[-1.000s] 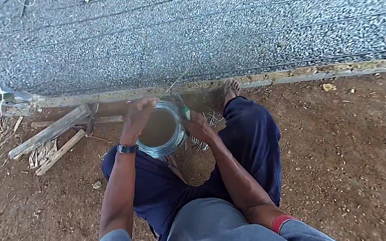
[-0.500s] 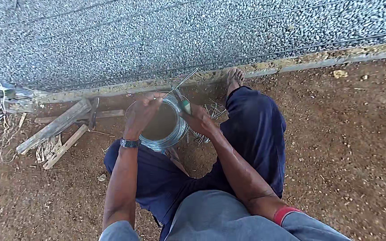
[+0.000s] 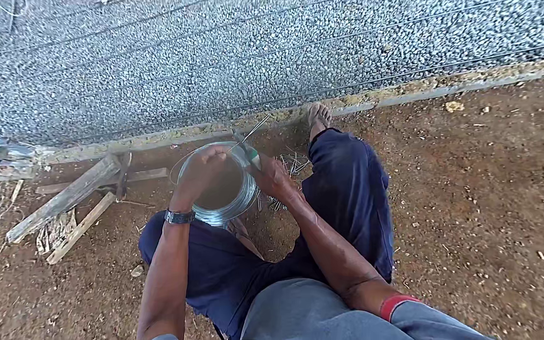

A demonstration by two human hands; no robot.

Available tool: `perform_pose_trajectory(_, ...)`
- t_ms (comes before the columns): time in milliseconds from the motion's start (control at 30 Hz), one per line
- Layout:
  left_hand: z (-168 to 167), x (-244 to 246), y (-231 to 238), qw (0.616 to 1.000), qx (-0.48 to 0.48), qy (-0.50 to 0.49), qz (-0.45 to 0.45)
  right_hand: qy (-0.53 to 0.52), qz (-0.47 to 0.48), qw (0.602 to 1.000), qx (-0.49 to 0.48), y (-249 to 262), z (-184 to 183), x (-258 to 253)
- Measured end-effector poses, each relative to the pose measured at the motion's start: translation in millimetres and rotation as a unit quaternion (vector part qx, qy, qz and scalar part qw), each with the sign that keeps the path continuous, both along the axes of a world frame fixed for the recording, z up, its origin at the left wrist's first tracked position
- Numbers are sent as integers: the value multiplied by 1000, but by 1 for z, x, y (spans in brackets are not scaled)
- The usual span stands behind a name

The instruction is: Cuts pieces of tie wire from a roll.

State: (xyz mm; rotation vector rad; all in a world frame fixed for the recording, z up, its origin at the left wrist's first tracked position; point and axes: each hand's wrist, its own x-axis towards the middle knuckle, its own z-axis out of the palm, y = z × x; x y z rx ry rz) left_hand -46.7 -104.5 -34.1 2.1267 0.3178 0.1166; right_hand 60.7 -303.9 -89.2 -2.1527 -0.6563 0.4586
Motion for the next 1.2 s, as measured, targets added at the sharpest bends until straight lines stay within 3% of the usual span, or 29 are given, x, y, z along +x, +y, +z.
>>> perform_pose_trajectory(167, -14, 22, 10, 999, 33, 16, -12, 34, 32, 999, -23, 1, 0, 6)
perform_pose_trajectory(600, -25, 21, 11, 999, -22, -10, -43, 46, 30, 998, -3, 1, 0, 3)
perform_pose_trajectory(1200, -29, 29, 0, 998, -32, -58, -12, 37, 50, 998, -4, 4, -4, 3)
